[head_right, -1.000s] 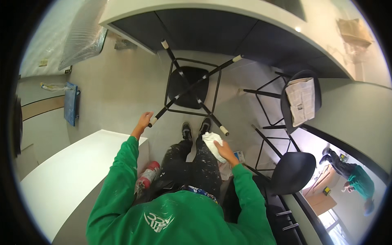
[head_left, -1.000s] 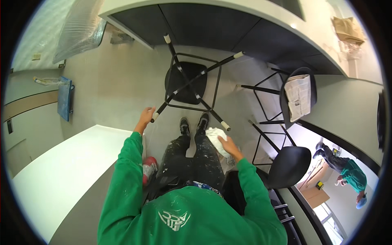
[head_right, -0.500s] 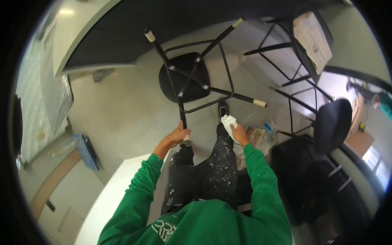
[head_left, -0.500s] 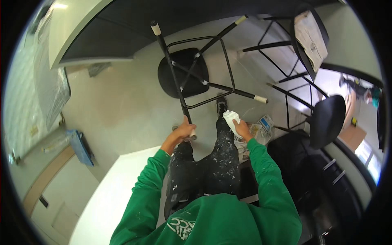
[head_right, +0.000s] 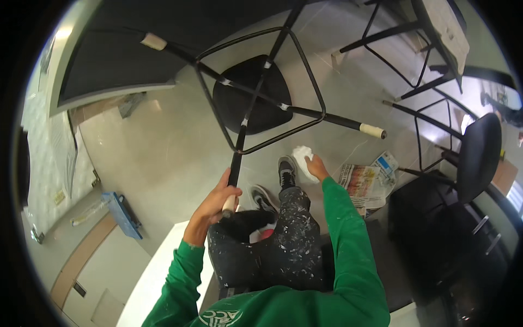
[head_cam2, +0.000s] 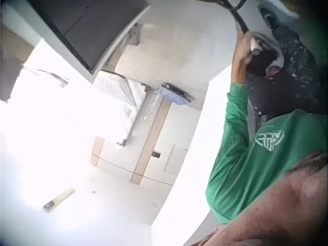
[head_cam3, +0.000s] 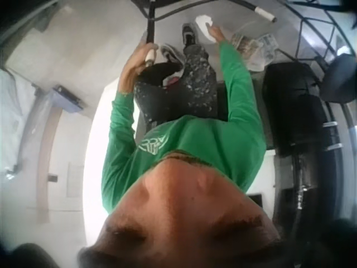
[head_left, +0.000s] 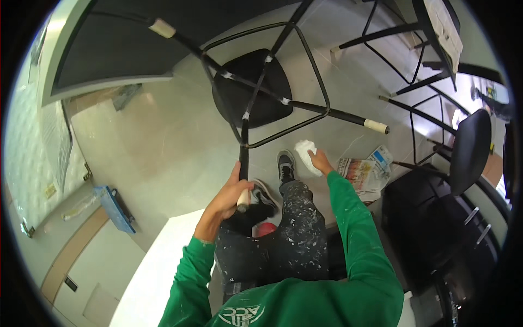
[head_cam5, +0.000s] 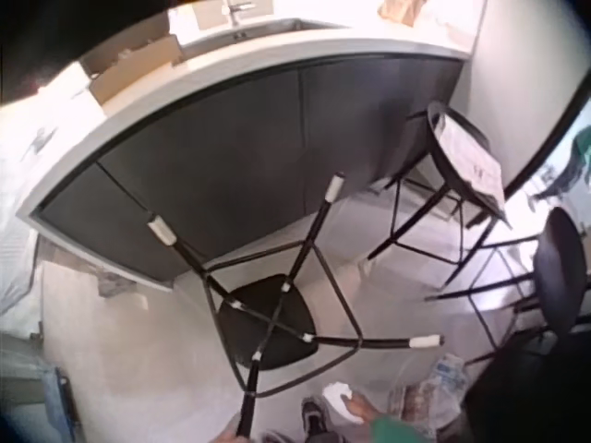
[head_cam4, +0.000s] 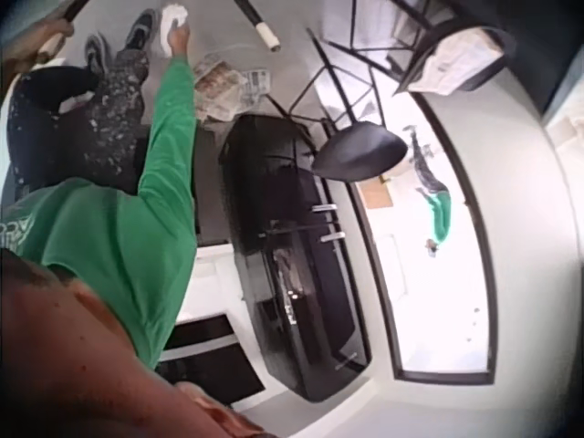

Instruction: The person wipes the underside of a black stool with a white cloth and applies masking tape to the metal frame parts.

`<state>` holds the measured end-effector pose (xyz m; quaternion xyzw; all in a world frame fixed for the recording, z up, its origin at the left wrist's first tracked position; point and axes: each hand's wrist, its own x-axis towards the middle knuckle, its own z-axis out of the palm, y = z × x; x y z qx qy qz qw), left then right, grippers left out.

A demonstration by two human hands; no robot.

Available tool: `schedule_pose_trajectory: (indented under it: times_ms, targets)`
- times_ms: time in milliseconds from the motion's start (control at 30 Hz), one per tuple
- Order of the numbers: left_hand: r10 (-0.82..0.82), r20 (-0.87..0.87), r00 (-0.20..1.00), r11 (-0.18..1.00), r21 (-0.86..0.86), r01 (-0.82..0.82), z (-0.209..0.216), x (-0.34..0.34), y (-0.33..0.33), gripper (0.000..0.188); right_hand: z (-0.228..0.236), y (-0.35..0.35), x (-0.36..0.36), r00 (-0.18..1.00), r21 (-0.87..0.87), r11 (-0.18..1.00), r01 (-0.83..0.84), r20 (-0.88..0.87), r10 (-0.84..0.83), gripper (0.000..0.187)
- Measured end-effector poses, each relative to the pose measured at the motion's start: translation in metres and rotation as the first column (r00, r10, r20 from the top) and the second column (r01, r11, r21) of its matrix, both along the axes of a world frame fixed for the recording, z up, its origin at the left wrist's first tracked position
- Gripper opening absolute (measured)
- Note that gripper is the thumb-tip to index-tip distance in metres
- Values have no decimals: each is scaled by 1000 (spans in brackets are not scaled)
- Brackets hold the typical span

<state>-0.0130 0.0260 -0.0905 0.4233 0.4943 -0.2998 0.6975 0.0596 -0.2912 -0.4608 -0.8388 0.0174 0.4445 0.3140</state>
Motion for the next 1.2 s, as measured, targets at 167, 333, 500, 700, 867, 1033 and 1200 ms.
schedule_pose_trajectory:
  times_ms: [167,333,500,700,867,1033,1200]
  targets:
    - [27,68,997,1000,-12,-27,-8,-20,-17,89,-29,61,26,973,154,981,118,179,-146,53]
    - [-20,190,982,999,-27,25,-14,-26,-7,69,-63,123,64,772,459,838,-295,632,-75,39]
    - [-13,322,947,1000,7,12,-44,-54,-9,60,-131,177,79,443,346,717,-605,895,-58,32]
    - [-181,685,705,979,193,64,-96,-78,-2,93,-179,211,77,458,211,787,-580,883,100,62]
    - [-375,722,582,894,448,20,-116,-98,5,77,-210,148,82,296,84,751,-655,943,153,58]
    - [-723,235,650,336,941,34,-127,-101,-5,46,-261,115,51,425,154,864,-478,902,75,51]
    - [-839,317,442,183,930,-320,-152,-77,-13,33,-295,165,-13,273,-4,902,-432,952,135,47]
